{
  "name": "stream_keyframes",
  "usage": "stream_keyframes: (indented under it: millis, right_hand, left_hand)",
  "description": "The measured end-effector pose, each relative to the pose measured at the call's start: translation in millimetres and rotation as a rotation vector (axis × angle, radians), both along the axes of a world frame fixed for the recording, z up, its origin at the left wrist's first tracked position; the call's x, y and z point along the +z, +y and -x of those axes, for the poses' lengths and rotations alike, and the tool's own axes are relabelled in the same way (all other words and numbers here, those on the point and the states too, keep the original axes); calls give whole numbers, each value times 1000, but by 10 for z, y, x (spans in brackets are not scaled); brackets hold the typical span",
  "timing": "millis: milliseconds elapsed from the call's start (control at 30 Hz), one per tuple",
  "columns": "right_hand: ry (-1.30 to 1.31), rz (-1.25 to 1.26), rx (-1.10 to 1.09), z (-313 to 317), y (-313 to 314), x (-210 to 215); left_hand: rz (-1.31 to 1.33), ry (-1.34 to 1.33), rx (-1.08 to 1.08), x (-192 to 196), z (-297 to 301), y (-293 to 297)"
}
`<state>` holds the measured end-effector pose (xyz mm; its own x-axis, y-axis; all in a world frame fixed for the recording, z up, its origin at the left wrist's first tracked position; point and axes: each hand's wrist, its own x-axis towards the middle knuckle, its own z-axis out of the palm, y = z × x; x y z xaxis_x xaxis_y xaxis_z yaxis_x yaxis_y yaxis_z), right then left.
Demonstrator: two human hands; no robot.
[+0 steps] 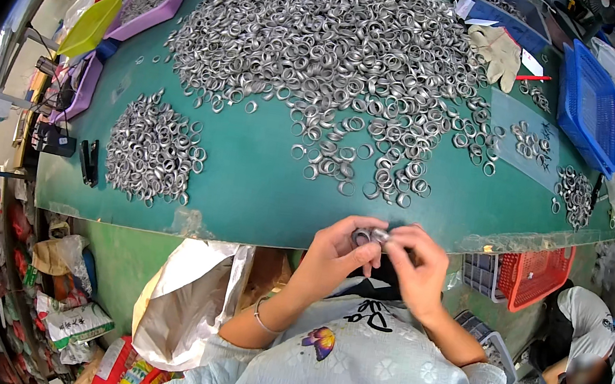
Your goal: The person sorts small metal rings on a green workbench, places them into clear plastic bags, and writes on the bags with a black marker. The person then seals the bags and places them into a blue basket. Other workers are visible in the background performing similar tasks.
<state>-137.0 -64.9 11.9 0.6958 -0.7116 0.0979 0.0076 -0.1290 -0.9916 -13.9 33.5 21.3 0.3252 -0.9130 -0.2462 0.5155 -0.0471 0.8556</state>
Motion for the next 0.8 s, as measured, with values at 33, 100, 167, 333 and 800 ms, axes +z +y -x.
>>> stream_keyframes:
  millis: [33,100,167,333,800]
  right_hand:
    - [-10,495,32,-14,-44,5]
    - [28,612,25,-38,-94,78]
    - [50,394,-54,-3,-175,72]
    - [494,875,-95,-131,-386,-66]
    - [268,724,-202,-103,-528,88]
  left_hand:
    - [-35,87,-38,-123,-7,15]
    - [-34,361,-64,-247,-21,27]
    - [39,733,-37,-287,-31,33]
    - [-103,558,77,-221,30,3]
    - [-12,667,-91,-295,-62,-57]
